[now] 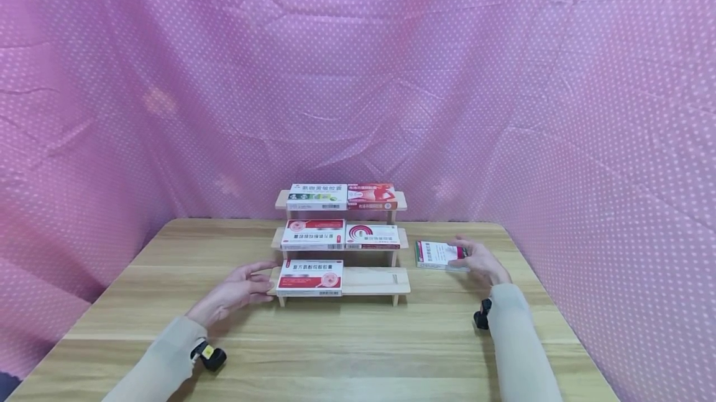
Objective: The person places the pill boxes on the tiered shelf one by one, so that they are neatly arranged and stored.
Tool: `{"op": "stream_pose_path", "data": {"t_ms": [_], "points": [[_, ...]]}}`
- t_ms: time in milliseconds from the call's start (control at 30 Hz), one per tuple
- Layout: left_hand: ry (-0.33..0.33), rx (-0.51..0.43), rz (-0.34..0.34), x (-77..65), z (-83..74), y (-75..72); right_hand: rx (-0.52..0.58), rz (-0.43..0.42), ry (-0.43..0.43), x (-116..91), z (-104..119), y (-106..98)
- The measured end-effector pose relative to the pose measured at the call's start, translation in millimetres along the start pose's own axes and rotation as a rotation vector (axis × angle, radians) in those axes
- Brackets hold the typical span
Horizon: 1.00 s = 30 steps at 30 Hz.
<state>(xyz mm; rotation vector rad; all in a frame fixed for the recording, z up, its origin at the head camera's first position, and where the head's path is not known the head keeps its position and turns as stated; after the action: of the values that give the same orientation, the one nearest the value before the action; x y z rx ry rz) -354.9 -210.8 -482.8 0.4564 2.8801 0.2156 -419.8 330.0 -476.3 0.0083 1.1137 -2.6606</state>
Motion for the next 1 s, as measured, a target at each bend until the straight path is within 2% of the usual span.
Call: {"op": "stream_pose_path", "data": {"t_ms": [133,433,767,1000], "points": [[0.007,0.028,0.013,0.0,0.5,-0.3,-0.066,0.049,0.039,-0.5,-7.5,4.8],[0.012,0.013,0.015,2.1,1.5,-0.3,-0.144,0.048,0.041,0.2,-10.8,6.5],[0.006,0.003,0.013,1.5,-0.1,-0.7,-0.108,-0.013,0.021,-3.5,-13.9,5.4],[0.013,0.016,0.019,1.9,-0.6,0.2,-0.164,-0.049,0.003,-11.6,-10.8,3.5]]}}
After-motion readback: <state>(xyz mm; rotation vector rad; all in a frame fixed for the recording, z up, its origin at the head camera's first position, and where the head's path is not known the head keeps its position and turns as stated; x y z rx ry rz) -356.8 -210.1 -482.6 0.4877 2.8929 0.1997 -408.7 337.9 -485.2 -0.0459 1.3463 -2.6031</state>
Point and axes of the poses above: each hand's wrist, its own x-axis towards the middle knuckle, its own y-axis out of the palm, z = x × y, the point moved 5 cm from there along x, towards the middle knuckle, and after that the axes turned 11 degrees about -x, right-handed, at the moved point
